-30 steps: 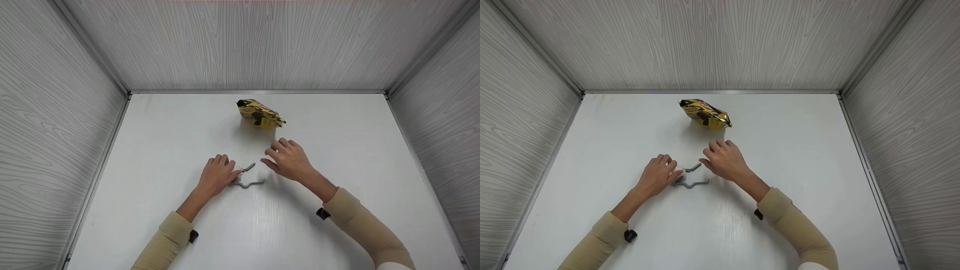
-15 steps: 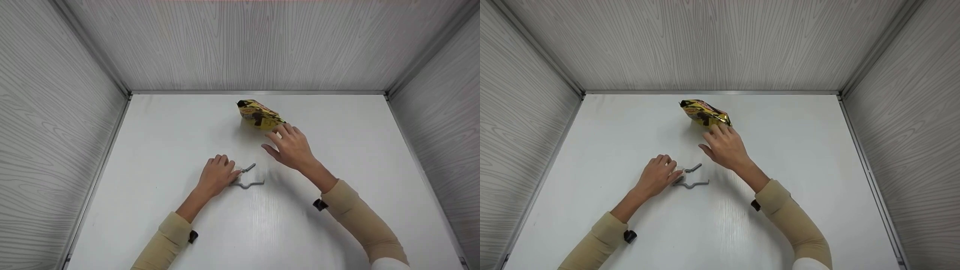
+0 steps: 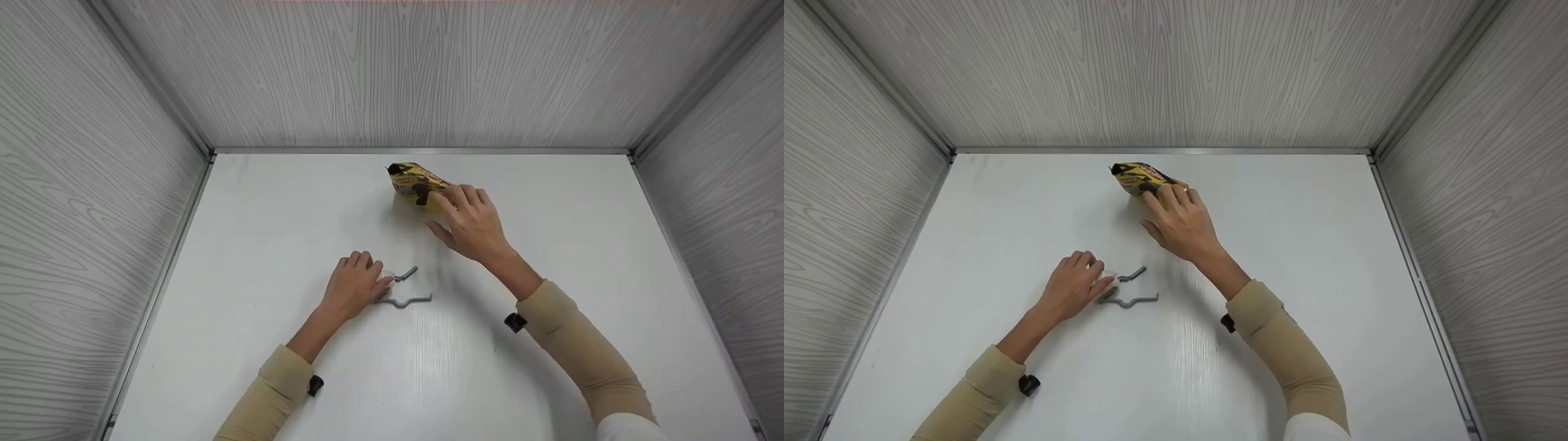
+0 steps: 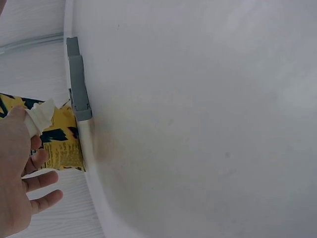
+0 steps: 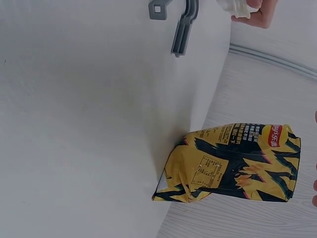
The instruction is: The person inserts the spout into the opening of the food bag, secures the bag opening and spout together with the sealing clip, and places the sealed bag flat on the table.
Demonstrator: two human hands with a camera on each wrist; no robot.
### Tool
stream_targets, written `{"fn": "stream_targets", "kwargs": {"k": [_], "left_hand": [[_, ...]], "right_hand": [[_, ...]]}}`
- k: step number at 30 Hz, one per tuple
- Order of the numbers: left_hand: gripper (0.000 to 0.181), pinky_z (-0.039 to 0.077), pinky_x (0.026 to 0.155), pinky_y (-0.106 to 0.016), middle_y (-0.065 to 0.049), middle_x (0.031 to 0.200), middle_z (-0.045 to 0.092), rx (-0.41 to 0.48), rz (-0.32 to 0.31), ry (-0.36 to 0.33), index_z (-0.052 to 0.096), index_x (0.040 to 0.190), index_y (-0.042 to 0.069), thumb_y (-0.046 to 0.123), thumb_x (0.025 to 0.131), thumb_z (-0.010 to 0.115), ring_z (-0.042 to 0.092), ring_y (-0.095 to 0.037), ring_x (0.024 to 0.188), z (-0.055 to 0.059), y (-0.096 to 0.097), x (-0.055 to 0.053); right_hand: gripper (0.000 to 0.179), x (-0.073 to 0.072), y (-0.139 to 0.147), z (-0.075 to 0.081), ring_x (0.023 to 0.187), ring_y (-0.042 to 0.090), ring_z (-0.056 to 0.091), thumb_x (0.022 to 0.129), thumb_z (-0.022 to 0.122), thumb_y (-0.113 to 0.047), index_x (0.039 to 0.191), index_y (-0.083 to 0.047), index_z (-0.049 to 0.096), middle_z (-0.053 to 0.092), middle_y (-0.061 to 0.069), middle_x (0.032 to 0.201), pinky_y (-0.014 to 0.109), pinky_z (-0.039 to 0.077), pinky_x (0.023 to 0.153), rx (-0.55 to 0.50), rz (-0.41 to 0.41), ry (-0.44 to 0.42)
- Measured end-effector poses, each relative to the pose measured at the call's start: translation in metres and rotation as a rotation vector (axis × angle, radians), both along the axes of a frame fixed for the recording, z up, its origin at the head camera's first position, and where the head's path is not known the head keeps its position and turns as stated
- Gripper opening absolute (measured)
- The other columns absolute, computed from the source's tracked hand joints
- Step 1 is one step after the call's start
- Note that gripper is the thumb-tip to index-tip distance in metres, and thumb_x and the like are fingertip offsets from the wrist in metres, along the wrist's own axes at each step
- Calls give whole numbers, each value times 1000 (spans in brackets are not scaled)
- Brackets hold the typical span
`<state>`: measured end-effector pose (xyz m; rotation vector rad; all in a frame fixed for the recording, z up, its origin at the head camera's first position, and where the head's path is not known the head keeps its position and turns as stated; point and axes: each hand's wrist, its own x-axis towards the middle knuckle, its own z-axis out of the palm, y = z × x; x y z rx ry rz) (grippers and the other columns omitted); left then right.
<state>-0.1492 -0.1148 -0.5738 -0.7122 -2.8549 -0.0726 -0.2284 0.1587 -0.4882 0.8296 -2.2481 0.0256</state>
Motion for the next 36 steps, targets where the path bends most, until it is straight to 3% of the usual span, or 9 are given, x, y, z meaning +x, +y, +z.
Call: {"fn": "stream_targets", "kwargs": {"k": [11, 23, 32, 36], "left_hand": [[44, 57, 93, -44, -9, 109, 64, -7, 4, 7, 65, 112, 12, 53, 109, 49, 62, -27, 105, 0, 1, 0], [42, 56, 94, -44, -9, 110, 63, 11, 11, -12, 65, 113, 12, 51, 108, 52, 61, -28, 106, 0, 1, -1], [41, 57, 92, -43, -9, 108, 64, 16, -5, 28, 65, 110, 12, 51, 108, 53, 62, -26, 104, -3, 1, 0], [42, 56, 92, -44, -9, 108, 64, 32, -5, 26, 65, 109, 12, 51, 108, 52, 62, -27, 104, -4, 1, 0]], "right_hand": [[56, -19, -5, -2, 104, 34, 64, 92, 81, -49, 128, -10, 62, 64, 12, 114, 49, 56, 85, -12, -75, -20], [48, -37, -8, -10, 100, 34, 65, 102, 65, -50, 126, -9, 60, 65, 13, 109, 49, 57, 81, -21, -89, -36], [41, -49, -11, -18, 89, 32, 64, 94, 80, -40, 110, -8, 61, 64, 12, 99, 45, 57, 73, -29, -82, 54], [39, -53, -13, -20, 88, 31, 63, 92, 82, -37, 109, -8, 61, 64, 12, 98, 45, 56, 72, -51, -77, 43]]}}
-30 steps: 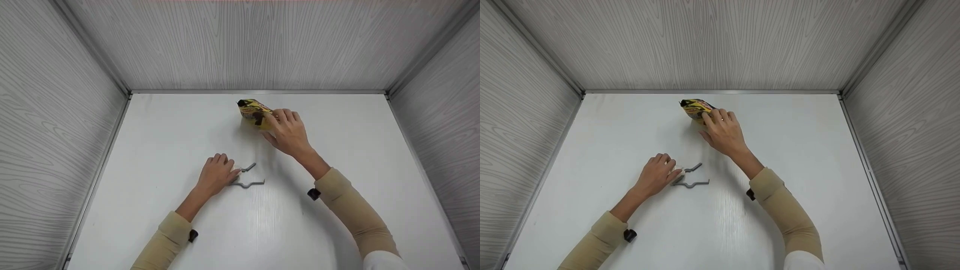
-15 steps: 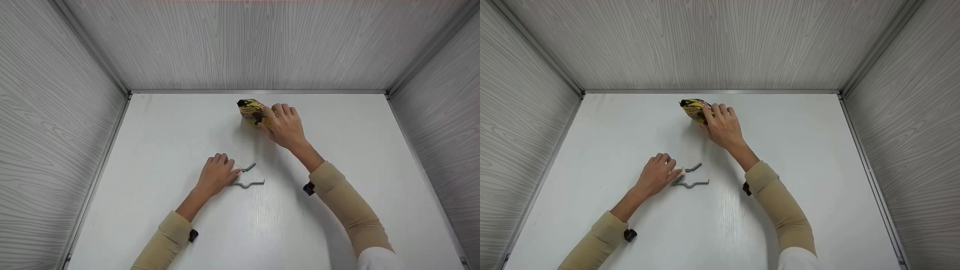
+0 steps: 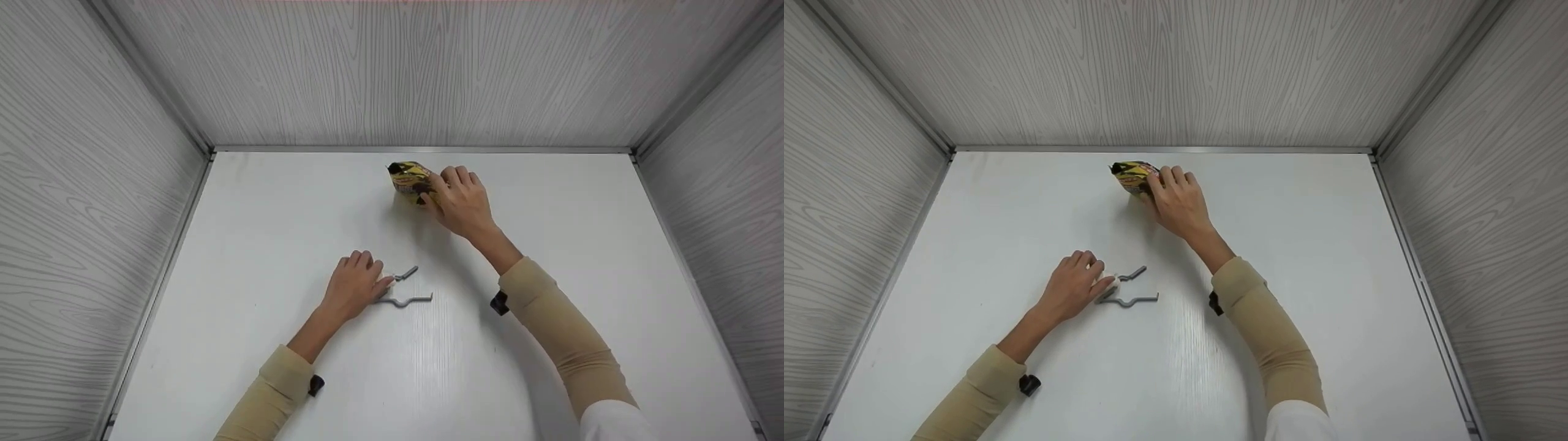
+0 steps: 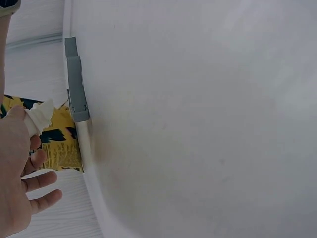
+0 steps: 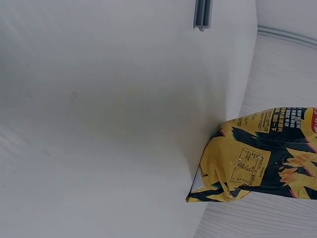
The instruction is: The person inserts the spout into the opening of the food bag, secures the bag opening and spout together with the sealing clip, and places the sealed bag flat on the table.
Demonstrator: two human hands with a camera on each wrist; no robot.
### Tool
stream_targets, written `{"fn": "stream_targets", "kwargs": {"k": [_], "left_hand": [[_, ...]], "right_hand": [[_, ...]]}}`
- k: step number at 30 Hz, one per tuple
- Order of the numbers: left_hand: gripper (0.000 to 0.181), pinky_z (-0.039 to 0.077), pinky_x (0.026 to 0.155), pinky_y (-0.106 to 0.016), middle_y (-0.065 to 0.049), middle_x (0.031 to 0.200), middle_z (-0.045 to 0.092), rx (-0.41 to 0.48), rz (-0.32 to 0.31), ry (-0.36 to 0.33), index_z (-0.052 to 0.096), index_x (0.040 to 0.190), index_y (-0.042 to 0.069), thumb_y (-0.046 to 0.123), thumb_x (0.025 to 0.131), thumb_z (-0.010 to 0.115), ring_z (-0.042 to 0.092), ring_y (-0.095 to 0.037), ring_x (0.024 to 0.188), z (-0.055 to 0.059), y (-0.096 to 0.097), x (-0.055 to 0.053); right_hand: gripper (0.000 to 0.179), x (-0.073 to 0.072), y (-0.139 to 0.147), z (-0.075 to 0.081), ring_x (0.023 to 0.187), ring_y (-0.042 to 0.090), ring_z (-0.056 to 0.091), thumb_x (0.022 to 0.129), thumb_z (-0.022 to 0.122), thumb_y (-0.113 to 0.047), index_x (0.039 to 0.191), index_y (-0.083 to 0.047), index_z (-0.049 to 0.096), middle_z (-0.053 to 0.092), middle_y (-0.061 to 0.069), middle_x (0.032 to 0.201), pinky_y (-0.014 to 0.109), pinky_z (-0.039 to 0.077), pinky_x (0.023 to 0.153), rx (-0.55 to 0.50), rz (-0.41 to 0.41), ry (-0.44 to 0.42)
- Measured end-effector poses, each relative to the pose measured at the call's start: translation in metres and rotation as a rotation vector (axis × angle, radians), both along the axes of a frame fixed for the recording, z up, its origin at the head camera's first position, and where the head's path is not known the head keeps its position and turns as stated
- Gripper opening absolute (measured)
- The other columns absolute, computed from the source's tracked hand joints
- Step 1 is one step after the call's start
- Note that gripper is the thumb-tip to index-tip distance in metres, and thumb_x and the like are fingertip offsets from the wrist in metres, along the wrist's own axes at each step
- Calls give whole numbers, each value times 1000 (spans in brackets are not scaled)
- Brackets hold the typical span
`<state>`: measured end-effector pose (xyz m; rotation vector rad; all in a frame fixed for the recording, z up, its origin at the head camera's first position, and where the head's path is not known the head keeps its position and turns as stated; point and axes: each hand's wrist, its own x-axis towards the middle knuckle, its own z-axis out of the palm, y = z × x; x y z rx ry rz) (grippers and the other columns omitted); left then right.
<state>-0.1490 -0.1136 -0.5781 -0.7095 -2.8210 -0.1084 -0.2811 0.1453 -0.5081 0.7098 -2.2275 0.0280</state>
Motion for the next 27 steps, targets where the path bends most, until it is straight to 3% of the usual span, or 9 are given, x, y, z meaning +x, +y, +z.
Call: {"fn": "stream_targets", "kwargs": {"k": [5, 13, 20, 27], "left_hand": [[43, 56, 94, -46, -11, 110, 64, 27, 2, -42, 64, 109, 10, 51, 109, 50, 62, -29, 106, 0, 1, 1], [44, 55, 98, -45, -10, 113, 63, 28, 19, -95, 65, 114, 11, 52, 109, 49, 61, -28, 110, 1, 2, 2], [43, 55, 98, -45, -11, 112, 63, 28, 18, -101, 64, 114, 10, 51, 110, 49, 60, -29, 110, 0, 2, 1], [44, 55, 97, -46, -10, 110, 63, 22, 18, -87, 64, 110, 10, 51, 110, 48, 61, -28, 107, 3, 0, 0]], "right_hand": [[39, -2, -3, -2, 91, 32, 64, 92, 82, -35, 113, -8, 64, 65, 13, 100, 47, 58, 75, -24, 4, -49], [32, -3, -6, -2, 96, 33, 63, 101, 71, -34, 113, -5, 65, 66, 15, 103, 48, 59, 80, -90, 27, -116], [26, -10, -3, -4, 91, 32, 64, 108, 59, -30, 103, -5, 63, 66, 13, 99, 46, 58, 75, -93, 42, -65], [26, -10, -1, -4, 89, 32, 63, 108, 58, -30, 99, -5, 62, 65, 13, 97, 45, 57, 72, -93, 58, -41]]}}
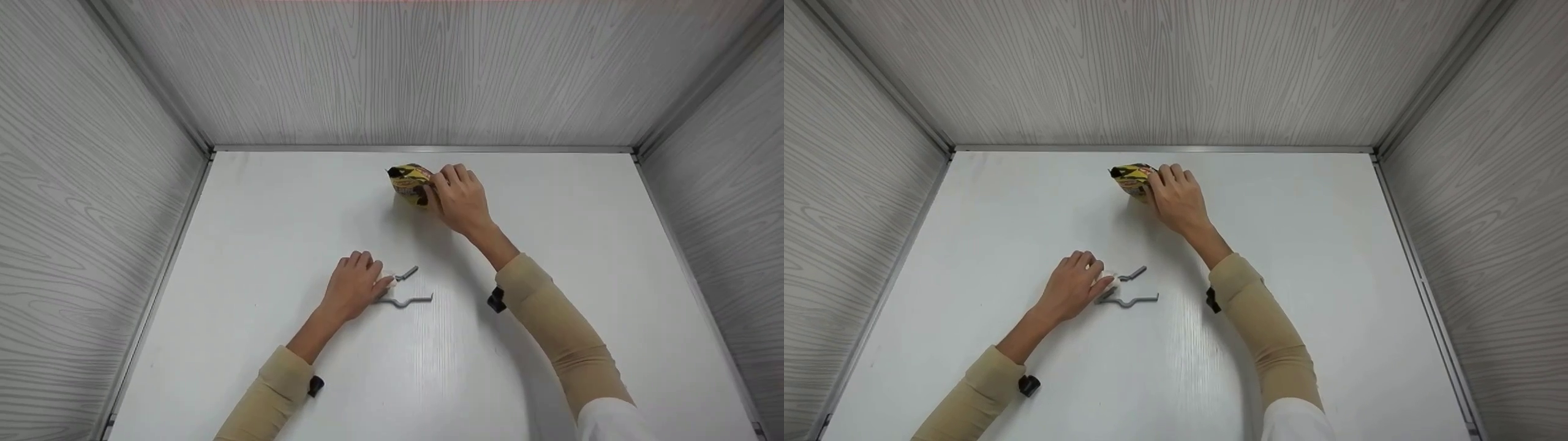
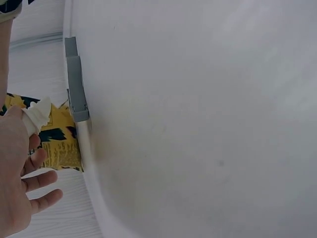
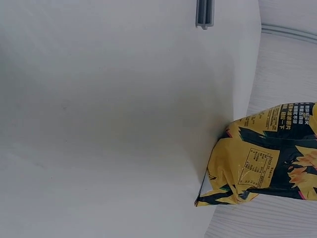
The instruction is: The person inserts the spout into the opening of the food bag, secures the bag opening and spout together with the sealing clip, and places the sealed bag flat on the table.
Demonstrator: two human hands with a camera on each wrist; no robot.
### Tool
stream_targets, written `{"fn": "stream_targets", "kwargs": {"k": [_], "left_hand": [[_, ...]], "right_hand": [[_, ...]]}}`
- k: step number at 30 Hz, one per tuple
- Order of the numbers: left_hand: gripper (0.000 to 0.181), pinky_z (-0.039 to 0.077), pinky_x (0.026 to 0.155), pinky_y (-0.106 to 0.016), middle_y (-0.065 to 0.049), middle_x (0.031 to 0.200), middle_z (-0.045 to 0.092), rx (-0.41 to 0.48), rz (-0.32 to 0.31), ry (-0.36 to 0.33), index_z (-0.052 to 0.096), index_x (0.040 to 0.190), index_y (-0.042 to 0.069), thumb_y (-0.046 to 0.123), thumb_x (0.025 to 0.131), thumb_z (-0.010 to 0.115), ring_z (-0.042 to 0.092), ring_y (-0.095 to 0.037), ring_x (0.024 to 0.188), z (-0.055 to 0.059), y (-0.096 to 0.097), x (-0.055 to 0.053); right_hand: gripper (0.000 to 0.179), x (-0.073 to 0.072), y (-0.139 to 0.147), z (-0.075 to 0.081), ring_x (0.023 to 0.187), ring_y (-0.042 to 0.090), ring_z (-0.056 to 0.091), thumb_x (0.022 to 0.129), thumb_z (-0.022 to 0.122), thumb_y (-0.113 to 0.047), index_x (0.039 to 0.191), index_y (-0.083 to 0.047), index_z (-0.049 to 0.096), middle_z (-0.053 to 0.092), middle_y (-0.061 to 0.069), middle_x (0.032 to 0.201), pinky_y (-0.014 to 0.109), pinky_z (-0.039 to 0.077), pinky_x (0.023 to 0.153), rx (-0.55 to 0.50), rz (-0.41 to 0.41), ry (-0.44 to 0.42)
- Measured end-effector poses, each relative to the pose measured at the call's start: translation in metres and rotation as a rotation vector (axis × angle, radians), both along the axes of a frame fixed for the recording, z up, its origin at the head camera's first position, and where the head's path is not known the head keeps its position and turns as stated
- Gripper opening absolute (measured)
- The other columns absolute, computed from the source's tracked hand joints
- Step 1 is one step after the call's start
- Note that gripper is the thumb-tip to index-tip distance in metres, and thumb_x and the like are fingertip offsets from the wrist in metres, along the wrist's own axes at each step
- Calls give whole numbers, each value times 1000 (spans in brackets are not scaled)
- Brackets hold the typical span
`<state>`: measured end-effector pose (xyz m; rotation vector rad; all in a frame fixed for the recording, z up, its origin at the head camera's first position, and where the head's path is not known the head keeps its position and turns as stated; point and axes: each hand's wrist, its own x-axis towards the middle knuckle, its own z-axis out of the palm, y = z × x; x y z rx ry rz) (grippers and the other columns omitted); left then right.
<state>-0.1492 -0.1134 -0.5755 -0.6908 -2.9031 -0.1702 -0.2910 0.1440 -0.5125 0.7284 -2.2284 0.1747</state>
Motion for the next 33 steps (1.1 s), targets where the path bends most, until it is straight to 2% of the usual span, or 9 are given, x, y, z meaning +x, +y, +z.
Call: {"fn": "stream_targets", "kwargs": {"k": [6, 12, 23, 33], "left_hand": [[45, 55, 97, -46, -11, 111, 64, 1, 3, -10, 64, 112, 9, 51, 110, 48, 61, -29, 108, 3, -1, 0], [45, 56, 96, -45, -10, 111, 64, -18, -2, 13, 65, 114, 10, 52, 110, 47, 62, -28, 108, 3, 0, -1], [43, 57, 96, -44, -10, 110, 63, -35, -6, 45, 64, 113, 10, 51, 110, 49, 62, -27, 107, 6, 0, -3], [45, 54, 102, -47, -11, 117, 63, -29, 5, -47, 64, 117, 11, 52, 110, 47, 60, -29, 114, 10, 0, -3]], "right_hand": [[24, 4, 5, 1, 89, 31, 64, 107, 62, -28, 99, -6, 62, 65, 12, 97, 46, 58, 73, 0, 5, 3], [20, 6, 10, 2, 89, 32, 65, 103, 67, -25, 98, -7, 63, 66, 13, 96, 45, 58, 72, 7, 10, 28], [19, 14, 21, 2, 92, 32, 65, 105, 64, -25, 100, -7, 65, 66, 13, 98, 46, 59, 72, 43, 17, 19], [16, 17, 24, 6, 88, 31, 65, 104, 68, -24, 98, -9, 65, 65, 11, 95, 44, 57, 67, 58, 29, 69]]}}
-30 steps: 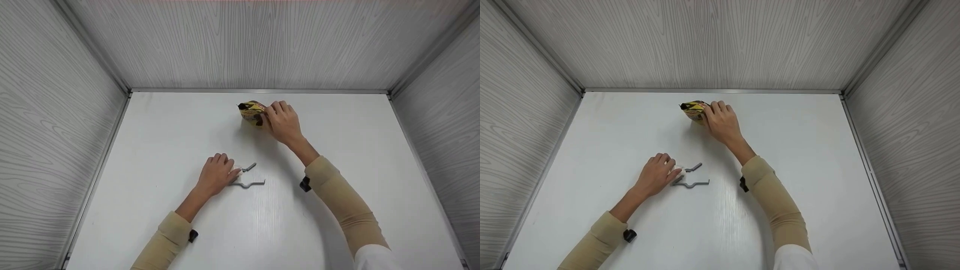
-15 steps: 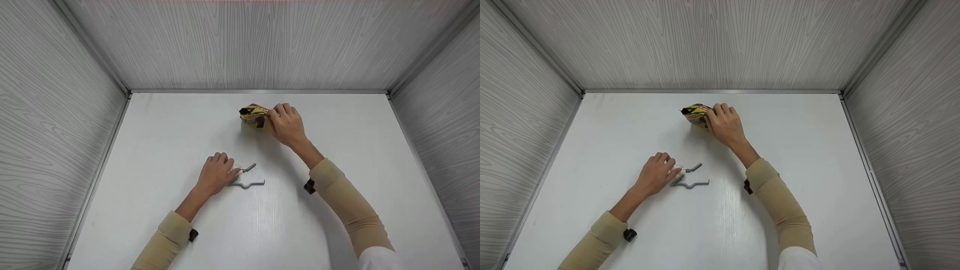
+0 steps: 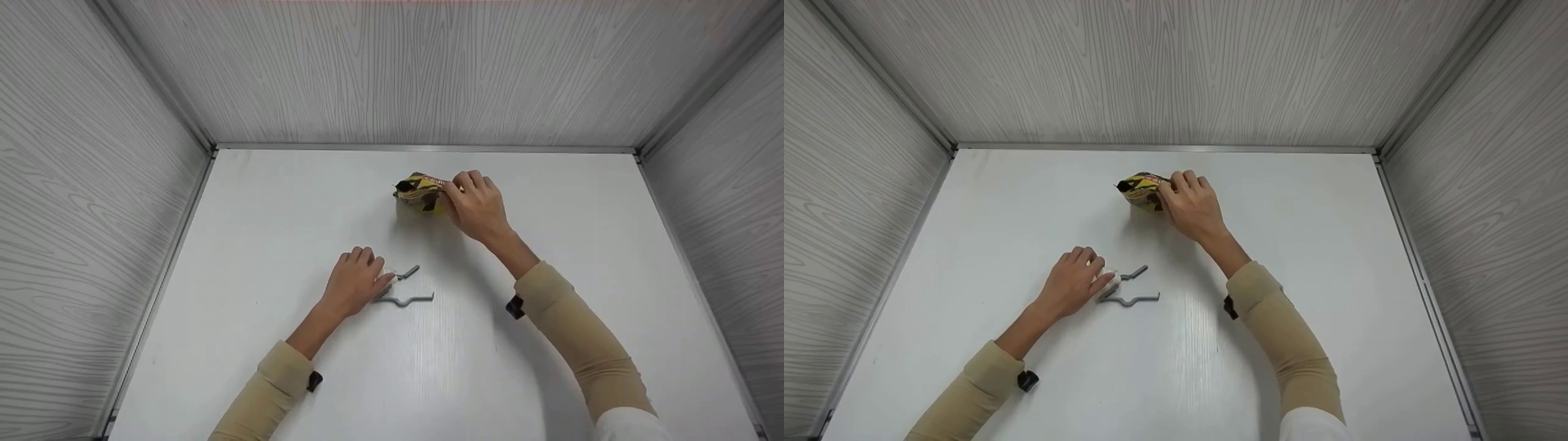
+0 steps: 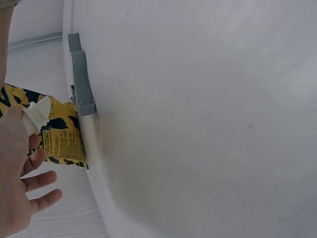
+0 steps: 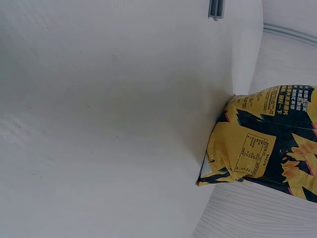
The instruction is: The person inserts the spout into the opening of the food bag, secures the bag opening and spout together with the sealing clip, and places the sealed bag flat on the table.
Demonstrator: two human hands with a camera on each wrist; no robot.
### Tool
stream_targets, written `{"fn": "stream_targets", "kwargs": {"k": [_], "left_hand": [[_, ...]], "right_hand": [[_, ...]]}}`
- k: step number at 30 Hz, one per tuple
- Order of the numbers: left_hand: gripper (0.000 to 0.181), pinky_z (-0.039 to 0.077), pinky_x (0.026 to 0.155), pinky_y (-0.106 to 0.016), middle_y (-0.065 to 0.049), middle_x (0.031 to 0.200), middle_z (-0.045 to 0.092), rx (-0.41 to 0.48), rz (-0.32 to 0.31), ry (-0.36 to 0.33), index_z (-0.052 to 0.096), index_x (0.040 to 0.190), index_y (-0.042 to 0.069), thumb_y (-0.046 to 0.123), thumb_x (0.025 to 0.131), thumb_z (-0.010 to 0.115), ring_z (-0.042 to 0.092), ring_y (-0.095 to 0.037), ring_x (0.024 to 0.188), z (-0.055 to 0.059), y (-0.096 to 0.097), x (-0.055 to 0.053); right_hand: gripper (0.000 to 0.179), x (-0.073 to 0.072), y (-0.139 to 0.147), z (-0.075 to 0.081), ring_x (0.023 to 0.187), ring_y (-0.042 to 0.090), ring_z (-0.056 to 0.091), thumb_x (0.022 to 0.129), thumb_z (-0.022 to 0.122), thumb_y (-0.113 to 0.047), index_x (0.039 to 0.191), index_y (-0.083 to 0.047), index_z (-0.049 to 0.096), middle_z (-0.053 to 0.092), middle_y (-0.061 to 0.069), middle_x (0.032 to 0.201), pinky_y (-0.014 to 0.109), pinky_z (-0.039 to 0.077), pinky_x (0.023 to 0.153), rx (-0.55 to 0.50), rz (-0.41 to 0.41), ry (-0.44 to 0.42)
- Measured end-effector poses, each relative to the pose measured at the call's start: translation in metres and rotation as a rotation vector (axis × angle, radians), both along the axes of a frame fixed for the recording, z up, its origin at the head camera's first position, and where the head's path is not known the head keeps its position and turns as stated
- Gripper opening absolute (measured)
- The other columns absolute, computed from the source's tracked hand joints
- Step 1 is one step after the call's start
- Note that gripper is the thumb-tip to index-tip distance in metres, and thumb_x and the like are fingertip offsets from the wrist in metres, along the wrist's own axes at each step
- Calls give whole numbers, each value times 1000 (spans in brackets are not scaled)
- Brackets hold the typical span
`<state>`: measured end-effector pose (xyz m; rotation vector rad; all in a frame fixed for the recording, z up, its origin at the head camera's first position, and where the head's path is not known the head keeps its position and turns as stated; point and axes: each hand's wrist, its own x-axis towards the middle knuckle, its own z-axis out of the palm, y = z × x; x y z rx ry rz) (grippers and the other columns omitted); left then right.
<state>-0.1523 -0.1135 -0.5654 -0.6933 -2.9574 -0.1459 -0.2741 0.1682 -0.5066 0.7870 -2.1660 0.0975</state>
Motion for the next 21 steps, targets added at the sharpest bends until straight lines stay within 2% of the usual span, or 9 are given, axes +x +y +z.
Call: {"fn": "stream_targets", "kwargs": {"k": [7, 21], "left_hand": [[44, 55, 101, -46, -11, 116, 63, -9, -7, 26, 65, 117, 11, 51, 109, 50, 61, -28, 112, 2, 0, -1], [45, 57, 98, -45, -11, 115, 66, -42, -38, 79, 66, 114, 11, 51, 110, 49, 63, -28, 110, 7, -1, -6]], "right_hand": [[16, 3, 2, -1, 86, 31, 65, 104, 68, -25, 99, -9, 69, 65, 11, 93, 45, 58, 67, -18, 30, 14], [13, 19, 8, 1, 85, 31, 64, 97, 76, -20, 96, -9, 69, 65, 11, 90, 44, 55, 64, -53, 70, 21]]}}
